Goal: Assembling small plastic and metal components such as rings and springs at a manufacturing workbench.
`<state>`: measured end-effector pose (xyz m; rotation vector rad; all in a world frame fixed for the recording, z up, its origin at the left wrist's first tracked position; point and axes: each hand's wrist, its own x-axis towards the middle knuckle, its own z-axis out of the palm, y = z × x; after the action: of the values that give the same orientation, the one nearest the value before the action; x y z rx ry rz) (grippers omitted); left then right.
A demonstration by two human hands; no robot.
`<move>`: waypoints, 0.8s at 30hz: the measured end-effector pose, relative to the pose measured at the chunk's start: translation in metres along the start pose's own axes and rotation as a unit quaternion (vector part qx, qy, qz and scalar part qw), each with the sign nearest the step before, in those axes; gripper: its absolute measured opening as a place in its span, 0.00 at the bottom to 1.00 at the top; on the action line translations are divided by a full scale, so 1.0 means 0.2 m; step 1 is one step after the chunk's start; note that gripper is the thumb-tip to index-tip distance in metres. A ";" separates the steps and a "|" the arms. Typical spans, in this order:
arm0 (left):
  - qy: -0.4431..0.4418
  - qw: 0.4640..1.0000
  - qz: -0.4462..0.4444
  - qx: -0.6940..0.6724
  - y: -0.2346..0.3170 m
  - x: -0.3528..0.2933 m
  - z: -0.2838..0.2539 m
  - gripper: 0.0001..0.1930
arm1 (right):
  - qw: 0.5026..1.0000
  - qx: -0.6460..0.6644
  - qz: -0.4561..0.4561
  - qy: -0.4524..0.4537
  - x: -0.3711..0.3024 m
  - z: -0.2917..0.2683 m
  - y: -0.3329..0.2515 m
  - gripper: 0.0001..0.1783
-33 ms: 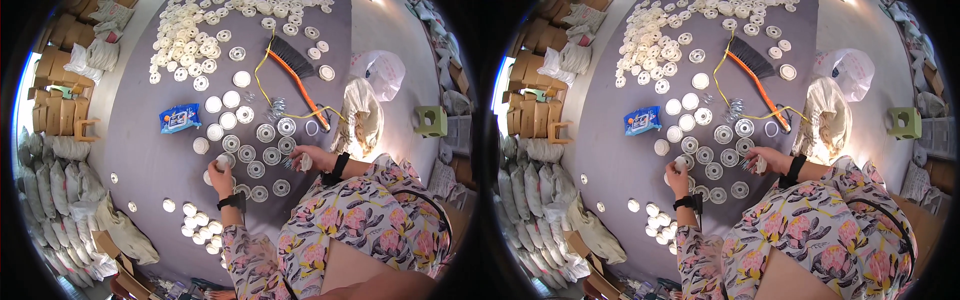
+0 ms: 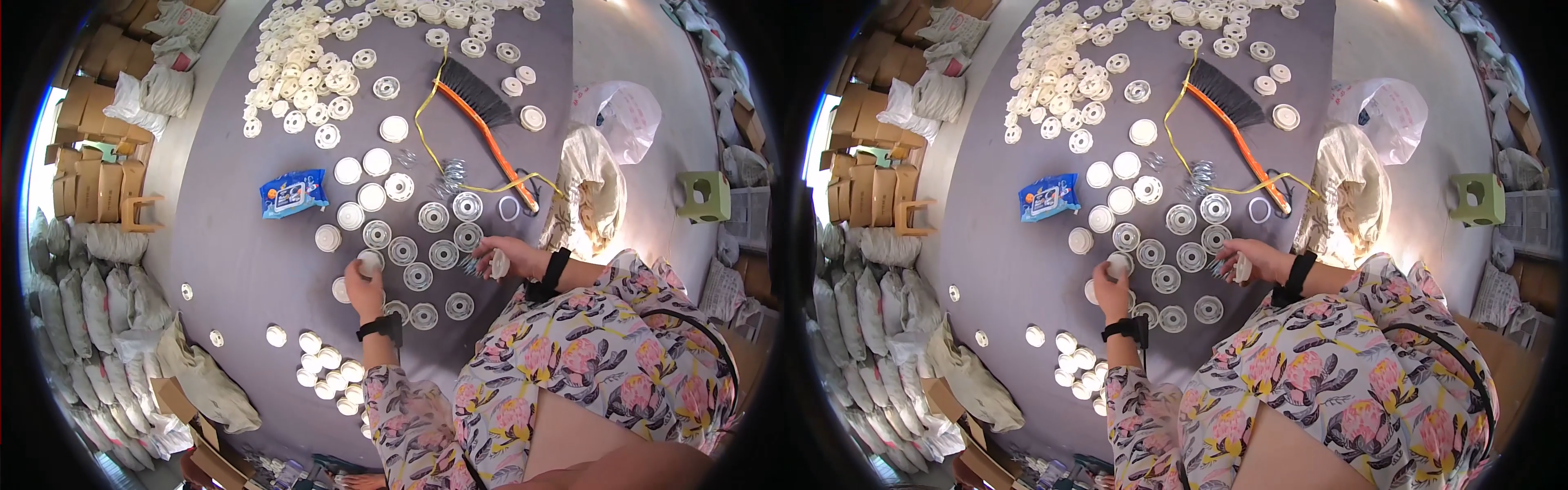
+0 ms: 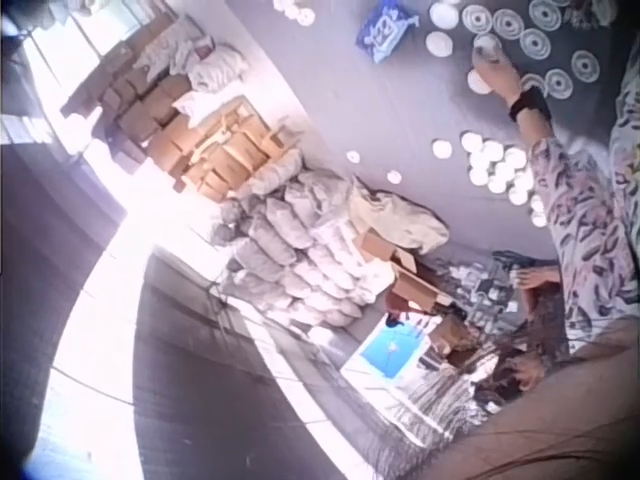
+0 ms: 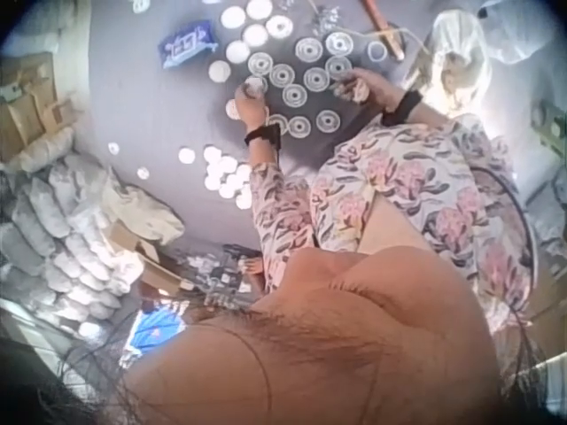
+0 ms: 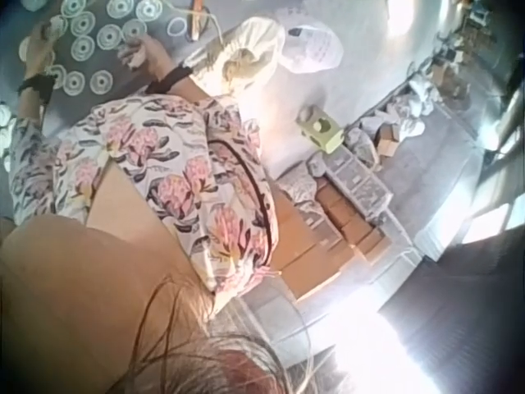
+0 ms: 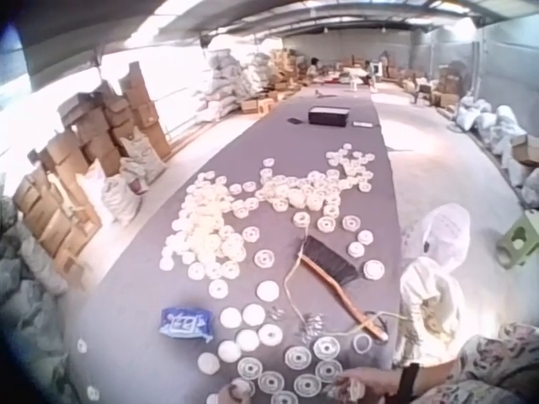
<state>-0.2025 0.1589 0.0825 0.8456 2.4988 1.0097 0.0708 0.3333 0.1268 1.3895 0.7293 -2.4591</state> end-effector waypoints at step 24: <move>-0.225 0.952 0.194 -0.078 0.66 -0.38 0.22 0.12 | 0.986 0.140 -0.067 -0.068 0.09 0.08 0.03 0.14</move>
<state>-0.0693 0.2101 0.1500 1.3737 1.8867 0.9767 0.0523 0.3207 0.1168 1.2805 0.4734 -2.8183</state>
